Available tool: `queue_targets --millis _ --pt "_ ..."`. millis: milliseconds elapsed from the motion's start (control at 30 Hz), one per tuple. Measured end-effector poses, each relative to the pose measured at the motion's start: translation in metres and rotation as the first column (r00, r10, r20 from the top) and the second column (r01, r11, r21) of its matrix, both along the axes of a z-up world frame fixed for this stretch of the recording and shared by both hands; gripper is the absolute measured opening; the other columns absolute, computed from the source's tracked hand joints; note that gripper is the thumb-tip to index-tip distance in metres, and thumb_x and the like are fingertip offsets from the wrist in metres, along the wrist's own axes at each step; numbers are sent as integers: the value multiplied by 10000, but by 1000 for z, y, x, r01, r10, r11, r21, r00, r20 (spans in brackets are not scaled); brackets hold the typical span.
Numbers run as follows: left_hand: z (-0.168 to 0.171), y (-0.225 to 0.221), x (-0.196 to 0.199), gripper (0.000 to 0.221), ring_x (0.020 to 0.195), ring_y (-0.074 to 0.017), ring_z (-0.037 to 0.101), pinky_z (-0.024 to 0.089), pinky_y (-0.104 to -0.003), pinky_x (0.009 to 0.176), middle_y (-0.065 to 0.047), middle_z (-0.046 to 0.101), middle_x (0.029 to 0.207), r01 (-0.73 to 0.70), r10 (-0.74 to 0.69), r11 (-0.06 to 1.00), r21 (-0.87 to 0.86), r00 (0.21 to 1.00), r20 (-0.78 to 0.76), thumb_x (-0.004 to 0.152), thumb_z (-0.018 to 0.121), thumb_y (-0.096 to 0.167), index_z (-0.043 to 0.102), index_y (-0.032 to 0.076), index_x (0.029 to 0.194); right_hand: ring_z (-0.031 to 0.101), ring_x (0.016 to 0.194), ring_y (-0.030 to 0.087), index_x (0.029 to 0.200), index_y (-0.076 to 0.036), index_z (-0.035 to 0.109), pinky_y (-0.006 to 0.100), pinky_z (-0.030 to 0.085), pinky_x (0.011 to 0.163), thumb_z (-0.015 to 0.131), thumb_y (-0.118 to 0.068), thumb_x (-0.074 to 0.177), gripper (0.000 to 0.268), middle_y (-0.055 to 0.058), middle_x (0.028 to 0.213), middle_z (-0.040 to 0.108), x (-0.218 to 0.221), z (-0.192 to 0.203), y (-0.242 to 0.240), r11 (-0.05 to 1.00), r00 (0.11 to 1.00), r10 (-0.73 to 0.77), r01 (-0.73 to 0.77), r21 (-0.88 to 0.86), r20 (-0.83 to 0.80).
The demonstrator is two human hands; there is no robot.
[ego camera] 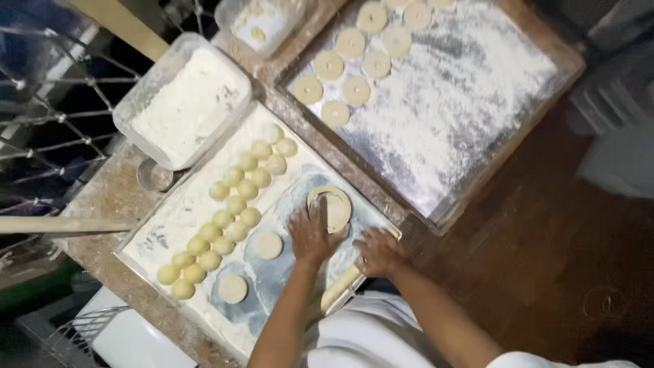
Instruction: The person uses a circular cutter to cut donut shapes from flattened dough, places the shapes on a floured tray, rolls out dough with a rolling pin, and makes holes in the center of dough pieces using a small ring tool.
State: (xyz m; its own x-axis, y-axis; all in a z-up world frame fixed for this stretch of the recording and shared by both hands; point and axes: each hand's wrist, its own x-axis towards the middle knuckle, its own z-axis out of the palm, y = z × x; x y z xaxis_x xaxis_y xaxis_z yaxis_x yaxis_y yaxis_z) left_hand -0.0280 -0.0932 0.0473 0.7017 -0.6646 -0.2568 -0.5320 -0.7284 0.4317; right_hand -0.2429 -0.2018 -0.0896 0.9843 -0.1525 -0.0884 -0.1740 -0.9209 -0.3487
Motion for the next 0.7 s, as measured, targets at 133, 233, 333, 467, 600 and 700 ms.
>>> queue_targets --millis 133,233,333,467,600,700 --pt "-26 -4 5 1216 1218 -600 512 405 -715 995 -372 475 1360 -120 123 992 -23 976 177 612 937 616 402 1 1514 594 1266 328 1188 -290 732 607 449 1019 586 -554 897 419 67 1225 671 -6 -57 -13 942 958 -43 133 -308 283" --pt "-63 -38 25 1146 1189 -575 558 441 -707 931 -293 572 1310 135 -100 985 -106 954 284 655 819 639 406 109 1584 586 1288 334 1222 -322 719 606 434 1034 524 -586 922 445 68 1266 661 33 -95 -87 905 917 -15 181 -385 398" --pt "-61 4 7 1081 1201 -529 557 449 -663 936 -289 544 1384 78 -69 997 -28 970 234 580 887 589 532 147 1499 573 1319 342 1274 -370 700 604 412 1057 431 -633 958 491 70 1327 646 -17 -71 12 953 934 -99 188 -236 342" --pt "-46 -13 12 1064 1283 -571 490 380 -713 1050 -269 524 1426 139 -82 974 -179 952 295 686 838 573 435 103 1552 590 1295 386 1292 -264 727 596 414 1106 327 -526 1064 529 149 1305 653 104 -56 -106 890 796 5 273 -366 605" --pt "-10 -34 38 1194 1357 -643 415 345 -765 1087 -383 347 1510 -334 333 939 -84 943 -20 778 880 612 187 154 1636 659 1203 246 1177 -332 742 515 438 1052 377 -553 1000 461 31 1250 658 57 -31 -38 882 806 88 211 -422 585" --pt "-34 -10 2 1112 1320 -596 478 335 -778 1062 -243 525 1441 175 -171 980 -93 984 43 647 844 570 360 286 1607 631 1224 319 1132 -252 733 556 465 1008 427 -562 982 461 78 1256 640 24 -18 -14 957 837 13 148 -248 547"
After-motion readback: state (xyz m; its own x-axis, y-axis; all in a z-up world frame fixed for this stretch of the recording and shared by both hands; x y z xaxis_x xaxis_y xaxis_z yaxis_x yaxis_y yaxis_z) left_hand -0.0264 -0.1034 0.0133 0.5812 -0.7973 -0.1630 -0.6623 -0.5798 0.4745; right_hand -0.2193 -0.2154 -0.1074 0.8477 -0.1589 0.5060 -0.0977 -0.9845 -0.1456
